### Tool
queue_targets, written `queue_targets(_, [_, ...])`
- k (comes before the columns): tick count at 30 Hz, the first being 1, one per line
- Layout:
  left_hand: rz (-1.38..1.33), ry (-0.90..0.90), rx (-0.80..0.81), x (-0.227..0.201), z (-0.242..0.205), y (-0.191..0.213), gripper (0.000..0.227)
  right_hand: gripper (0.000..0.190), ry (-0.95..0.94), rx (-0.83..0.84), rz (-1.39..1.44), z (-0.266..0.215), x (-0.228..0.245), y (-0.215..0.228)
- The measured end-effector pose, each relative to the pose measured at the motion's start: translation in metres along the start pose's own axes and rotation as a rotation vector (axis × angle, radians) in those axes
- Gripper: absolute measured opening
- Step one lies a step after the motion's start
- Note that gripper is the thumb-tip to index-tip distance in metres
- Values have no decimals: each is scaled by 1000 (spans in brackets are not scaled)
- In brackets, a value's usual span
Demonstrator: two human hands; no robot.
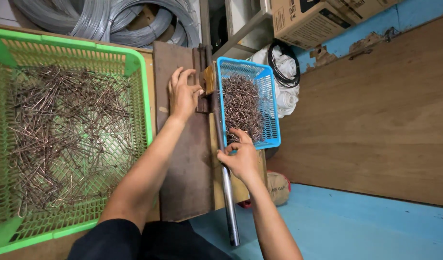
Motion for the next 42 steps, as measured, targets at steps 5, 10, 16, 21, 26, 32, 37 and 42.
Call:
queue_targets(5, [16,14,-25,10,-6,-10,3,22,-30,-3,34,-10,-2,-12])
queue_targets(10, [55,-5,-30,13,-6,-8,3,21,-71,2,91,-23,-21,-30])
queue_targets(16, [75,7,-7,13,-8,-8,5,22,-273,-80,302,-43,-41,-37])
queue_targets(21, [76,-8,-3,14,-6,-11,7,105,-1159,531,833,-104,-24,-86])
queue_targets(26, [81,19,18,14,-9,-10,7,94,-1278,516,752,-103,-32,-88])
queue_targets(32, [50,34,17,10,-5,-10,7,82,-1263,358,644,-91,-5,-72])
queue_targets(37, [6,54,14,9,-3,-2,3,81,-1231,326,580,-90,-8,-76])
queue_targets(42, [40,76,30,1,2,2,9,83,-1206,239,426,-95,-34,-91])
Point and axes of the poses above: each hand's wrist, its own z-axis towards the middle knuckle, its own y-axis out of the back of the hand, x = y × z, the point moved 8 cm from there along z, towards the middle knuckle, and after that the axes turned 10 degrees about -x, right-handed, at the moved point
